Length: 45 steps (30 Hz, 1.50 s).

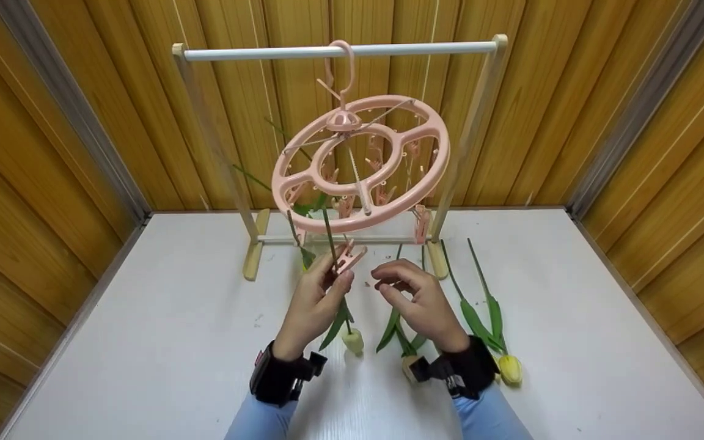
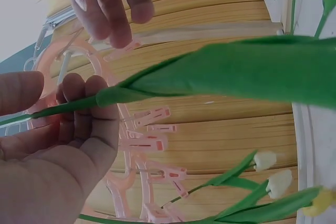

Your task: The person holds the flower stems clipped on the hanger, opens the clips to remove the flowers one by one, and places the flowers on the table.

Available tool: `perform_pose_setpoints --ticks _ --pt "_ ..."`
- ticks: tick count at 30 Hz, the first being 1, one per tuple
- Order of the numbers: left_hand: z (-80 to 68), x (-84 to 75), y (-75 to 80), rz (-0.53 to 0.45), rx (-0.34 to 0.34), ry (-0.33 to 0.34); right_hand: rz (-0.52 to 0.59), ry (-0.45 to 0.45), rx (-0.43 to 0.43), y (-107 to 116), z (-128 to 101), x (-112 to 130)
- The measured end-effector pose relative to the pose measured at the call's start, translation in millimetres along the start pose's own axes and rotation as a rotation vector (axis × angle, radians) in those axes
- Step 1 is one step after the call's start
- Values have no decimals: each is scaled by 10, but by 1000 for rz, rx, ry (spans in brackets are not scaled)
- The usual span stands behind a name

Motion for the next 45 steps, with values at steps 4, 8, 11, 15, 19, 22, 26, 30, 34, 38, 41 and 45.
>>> perform_pose_setpoints --ticks 4,8,11,15,19,22,26,30,34,38,41,45 --pt "-11 -19 -38 2 10 -12 36 -32 -25 -4 12 -9" --pt "-17 -29 -56 -8 15 -13 69 -62 -67 1 27 -17" --pt "-21 -26 -60 -12 19 -2 104 -80 -107 15 37 -23" --pt "-27 -11 -53 -12 22 25 133 -94 -126 9 53 -19" --pt "-33 8 -46 1 17 39 136 -96 -132 -10 77 -12" --pt "-43 1 -41 11 9 30 150 -96 -141 -35 104 -2" --pt "-49 -14 -68 17 7 12 168 -93 -135 -87 141 7" --pt "-40 -3 -112 14 18 8 174 -60 -136 -103 162 27" --pt "-37 -2 -144 -2 35 9 186 -18 -157 -75 166 38" --pt "-33 9 -178 -44 65 18 193 -16 -176 -41 161 20" --pt "-33 21 -197 -66 89 19 196 -38 -198 -9 155 11" --pt "-31 48 -195 -60 105 19 211 -80 -226 20 151 -8"
Point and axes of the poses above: each hand's wrist, its own z-axis towards the middle knuckle, its own y-axis out of the back of the hand, x = y × z, the point moved 9 cm from there along z, towards the middle knuckle, and after that the axes turned 10 degrees about y, right-handed, at the moved point
